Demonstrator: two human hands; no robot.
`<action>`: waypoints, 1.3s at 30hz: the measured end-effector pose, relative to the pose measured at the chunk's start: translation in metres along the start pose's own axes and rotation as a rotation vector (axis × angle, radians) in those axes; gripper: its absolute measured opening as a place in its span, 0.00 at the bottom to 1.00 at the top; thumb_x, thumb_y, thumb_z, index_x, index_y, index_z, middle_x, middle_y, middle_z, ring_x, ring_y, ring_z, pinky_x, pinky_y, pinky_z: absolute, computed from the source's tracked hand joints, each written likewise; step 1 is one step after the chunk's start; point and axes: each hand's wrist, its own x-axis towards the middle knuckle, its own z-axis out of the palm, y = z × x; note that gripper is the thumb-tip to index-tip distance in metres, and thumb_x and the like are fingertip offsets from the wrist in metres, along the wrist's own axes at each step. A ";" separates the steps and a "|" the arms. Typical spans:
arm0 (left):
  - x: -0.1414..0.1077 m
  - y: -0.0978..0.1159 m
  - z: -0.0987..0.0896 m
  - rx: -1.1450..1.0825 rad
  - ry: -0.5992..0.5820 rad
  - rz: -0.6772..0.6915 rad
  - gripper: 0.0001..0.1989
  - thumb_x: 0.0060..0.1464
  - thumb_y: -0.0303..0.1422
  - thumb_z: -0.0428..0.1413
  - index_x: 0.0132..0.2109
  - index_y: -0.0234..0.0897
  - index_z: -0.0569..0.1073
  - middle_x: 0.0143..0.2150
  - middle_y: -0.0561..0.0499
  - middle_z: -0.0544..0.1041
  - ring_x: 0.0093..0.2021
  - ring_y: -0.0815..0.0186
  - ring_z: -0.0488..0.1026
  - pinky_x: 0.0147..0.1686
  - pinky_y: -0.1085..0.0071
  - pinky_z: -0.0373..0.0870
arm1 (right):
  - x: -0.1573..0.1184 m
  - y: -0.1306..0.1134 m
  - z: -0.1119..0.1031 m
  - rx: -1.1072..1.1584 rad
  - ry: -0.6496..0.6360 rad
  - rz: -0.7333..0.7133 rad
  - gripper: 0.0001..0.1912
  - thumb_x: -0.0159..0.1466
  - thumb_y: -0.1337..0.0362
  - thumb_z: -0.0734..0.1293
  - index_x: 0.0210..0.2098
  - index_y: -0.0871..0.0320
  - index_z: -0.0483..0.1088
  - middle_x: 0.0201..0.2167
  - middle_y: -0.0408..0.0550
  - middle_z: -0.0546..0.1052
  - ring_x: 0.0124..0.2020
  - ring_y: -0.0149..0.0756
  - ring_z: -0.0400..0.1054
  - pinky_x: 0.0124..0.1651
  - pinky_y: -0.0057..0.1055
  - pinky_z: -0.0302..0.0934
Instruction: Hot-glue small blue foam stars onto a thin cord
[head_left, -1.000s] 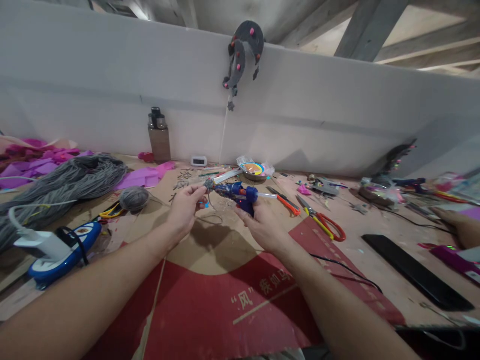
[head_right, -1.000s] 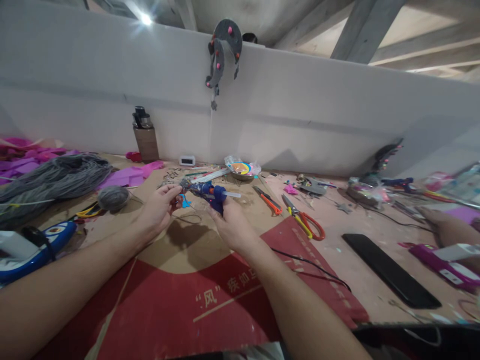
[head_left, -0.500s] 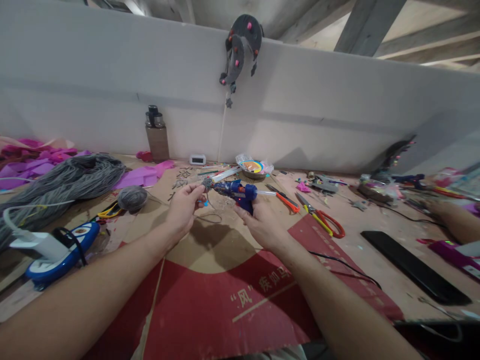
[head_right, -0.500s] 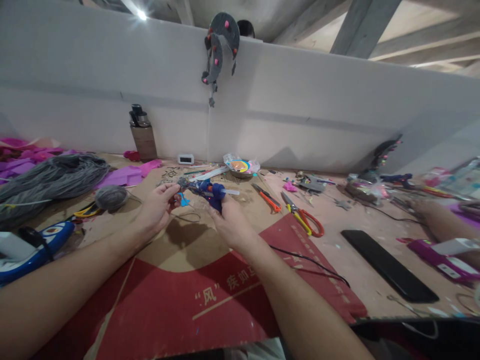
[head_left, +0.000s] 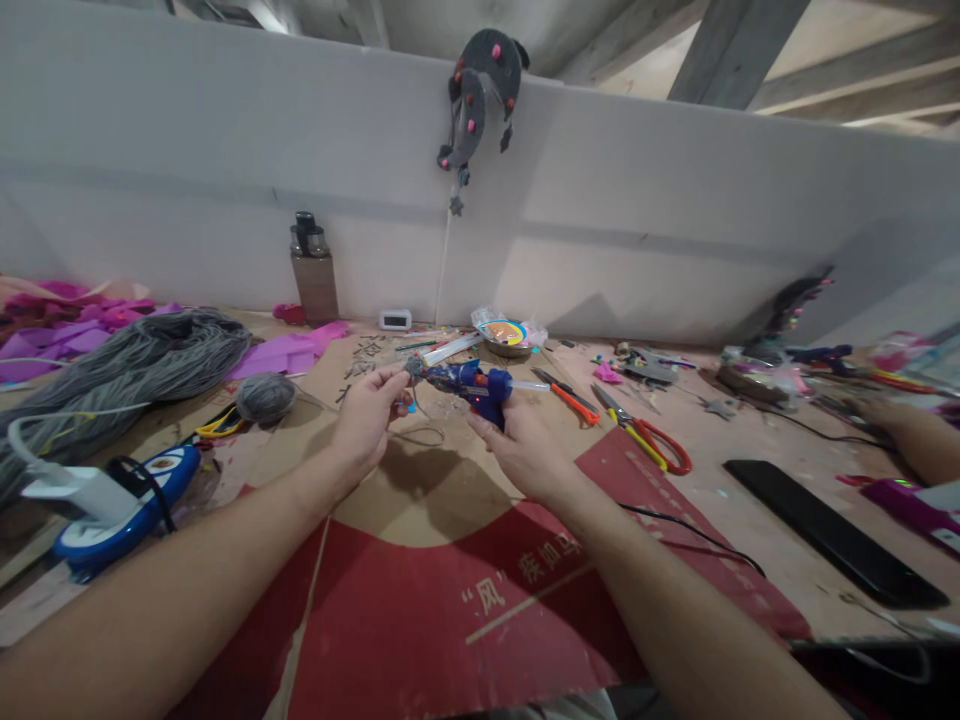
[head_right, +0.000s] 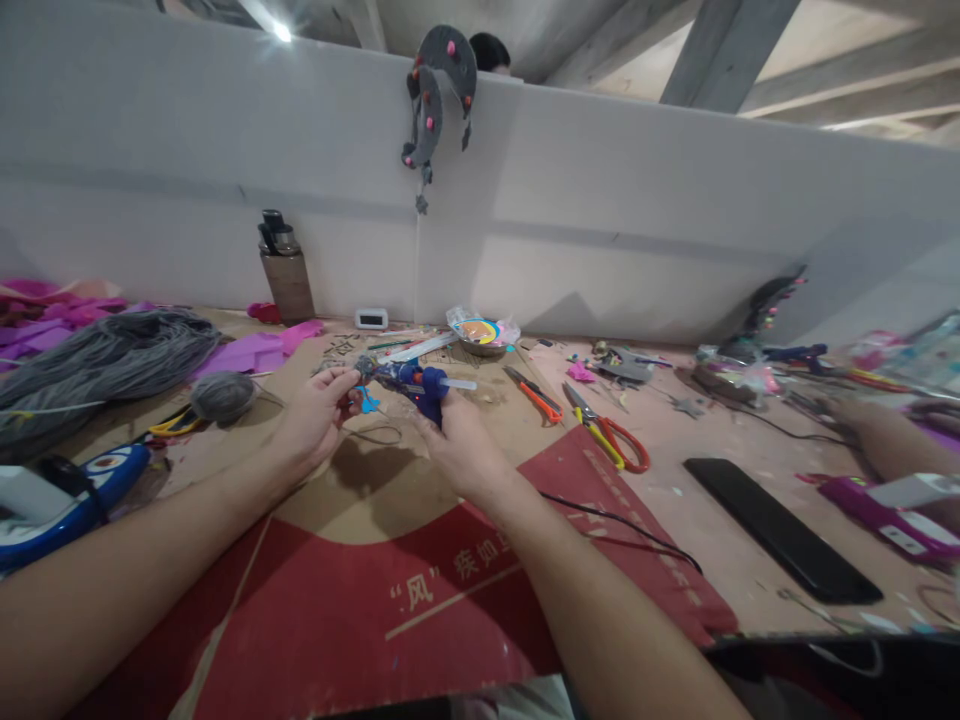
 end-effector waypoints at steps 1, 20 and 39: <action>0.000 0.000 0.000 0.002 -0.002 -0.003 0.12 0.41 0.35 0.64 0.29 0.34 0.70 0.23 0.56 0.68 0.22 0.76 0.63 0.21 0.78 0.58 | 0.000 0.000 0.000 0.001 -0.005 0.000 0.14 0.63 0.62 0.61 0.45 0.62 0.67 0.31 0.52 0.73 0.30 0.37 0.66 0.35 0.34 0.61; 0.002 -0.002 -0.002 -0.030 -0.025 -0.008 0.11 0.41 0.34 0.64 0.29 0.33 0.71 0.27 0.54 0.72 0.22 0.77 0.63 0.21 0.78 0.58 | 0.000 0.001 0.000 0.003 0.011 -0.016 0.12 0.62 0.63 0.61 0.44 0.60 0.67 0.29 0.49 0.72 0.33 0.38 0.67 0.34 0.32 0.61; 0.001 -0.002 -0.002 -0.046 -0.029 -0.040 0.11 0.41 0.34 0.64 0.30 0.33 0.71 0.28 0.53 0.72 0.22 0.78 0.63 0.21 0.80 0.59 | -0.001 0.000 0.000 0.040 0.032 0.000 0.13 0.61 0.63 0.62 0.45 0.60 0.68 0.30 0.50 0.73 0.30 0.38 0.67 0.33 0.33 0.62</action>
